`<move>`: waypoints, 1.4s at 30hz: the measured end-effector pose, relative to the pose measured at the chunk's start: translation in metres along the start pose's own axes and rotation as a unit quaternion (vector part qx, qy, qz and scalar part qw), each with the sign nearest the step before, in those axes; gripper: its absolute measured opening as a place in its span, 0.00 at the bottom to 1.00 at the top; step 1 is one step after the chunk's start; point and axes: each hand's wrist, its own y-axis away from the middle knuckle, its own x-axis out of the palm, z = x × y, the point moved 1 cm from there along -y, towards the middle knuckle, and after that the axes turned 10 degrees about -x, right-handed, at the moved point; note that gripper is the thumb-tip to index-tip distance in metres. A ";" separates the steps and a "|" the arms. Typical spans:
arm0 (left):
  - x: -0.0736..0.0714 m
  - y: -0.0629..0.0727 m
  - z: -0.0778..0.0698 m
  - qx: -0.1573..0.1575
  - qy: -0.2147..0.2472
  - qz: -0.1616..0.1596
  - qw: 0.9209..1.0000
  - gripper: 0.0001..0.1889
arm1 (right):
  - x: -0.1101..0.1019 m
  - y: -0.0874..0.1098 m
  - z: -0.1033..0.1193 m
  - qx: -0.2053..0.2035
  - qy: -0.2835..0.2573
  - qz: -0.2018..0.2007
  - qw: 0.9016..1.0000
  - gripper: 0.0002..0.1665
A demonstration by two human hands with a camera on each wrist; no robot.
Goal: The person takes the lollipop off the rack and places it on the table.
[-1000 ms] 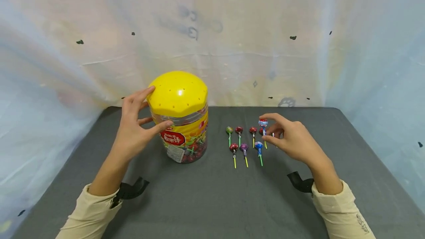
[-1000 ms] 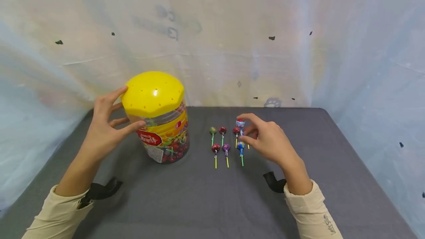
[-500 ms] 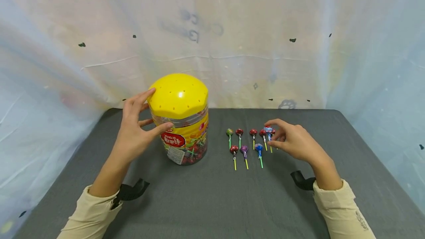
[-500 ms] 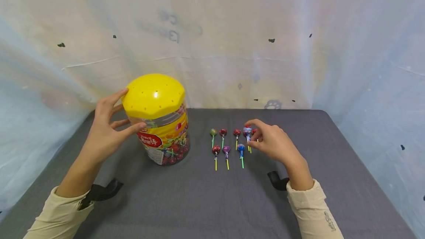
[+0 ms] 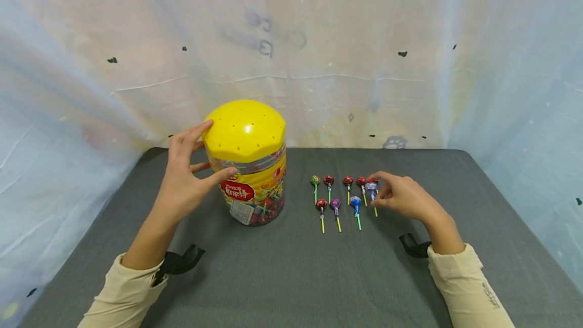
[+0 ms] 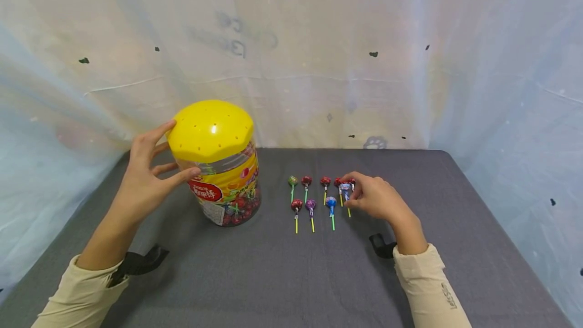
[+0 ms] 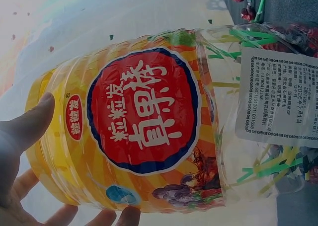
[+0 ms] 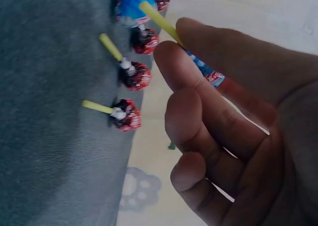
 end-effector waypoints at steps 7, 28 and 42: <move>0.000 0.000 -0.002 0.000 0.003 0.000 1.000 0.49 | 0.006 -0.004 -0.010 0.021 -0.010 0.032 0.999 0.31; 0.000 0.000 -0.002 0.003 0.002 0.001 1.000 0.49 | 0.019 -0.005 -0.021 0.022 -0.019 0.063 0.998 0.30; 0.000 0.000 0.000 0.004 0.004 0.001 1.000 0.50 | 0.020 -0.006 -0.022 0.028 -0.030 0.071 0.997 0.33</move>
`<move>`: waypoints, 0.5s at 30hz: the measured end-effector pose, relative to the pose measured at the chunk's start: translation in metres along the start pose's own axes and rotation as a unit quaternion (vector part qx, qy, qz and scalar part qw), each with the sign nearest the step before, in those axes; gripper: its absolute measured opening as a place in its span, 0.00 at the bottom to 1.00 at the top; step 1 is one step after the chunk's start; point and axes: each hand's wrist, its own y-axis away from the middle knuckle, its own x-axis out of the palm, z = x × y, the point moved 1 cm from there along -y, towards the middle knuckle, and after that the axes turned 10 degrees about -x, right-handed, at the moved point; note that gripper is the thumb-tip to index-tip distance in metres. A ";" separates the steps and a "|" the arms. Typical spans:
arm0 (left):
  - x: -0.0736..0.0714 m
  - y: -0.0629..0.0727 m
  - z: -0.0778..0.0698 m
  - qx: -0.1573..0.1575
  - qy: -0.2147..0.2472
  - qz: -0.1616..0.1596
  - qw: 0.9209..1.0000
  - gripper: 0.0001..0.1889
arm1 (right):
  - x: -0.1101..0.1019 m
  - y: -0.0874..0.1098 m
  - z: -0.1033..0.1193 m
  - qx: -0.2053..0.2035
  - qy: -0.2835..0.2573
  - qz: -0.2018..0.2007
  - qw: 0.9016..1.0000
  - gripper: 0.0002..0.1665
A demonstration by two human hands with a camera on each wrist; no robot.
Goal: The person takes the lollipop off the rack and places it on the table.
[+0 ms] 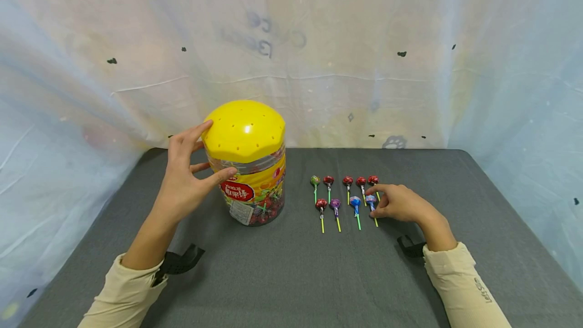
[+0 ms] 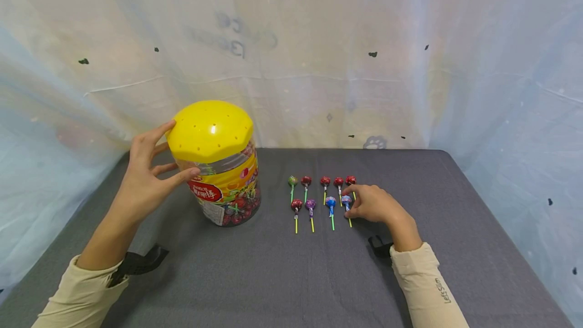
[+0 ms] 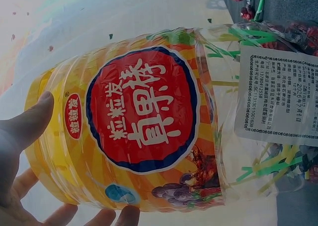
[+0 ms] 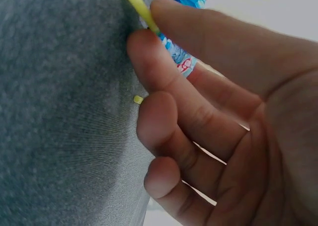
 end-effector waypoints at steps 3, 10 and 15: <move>0.001 -0.001 0.000 0.002 0.000 0.001 1.000 0.50 | 0.000 0.001 0.000 0.001 0.000 -0.001 1.000 0.33; 0.001 -0.001 0.000 0.005 0.000 0.003 1.000 0.49 | -0.002 0.002 0.000 0.006 0.008 -0.003 1.000 0.32; -0.003 0.001 0.001 0.002 -0.009 -0.002 1.000 0.50 | -0.005 0.001 0.002 0.003 0.016 -0.006 1.000 0.34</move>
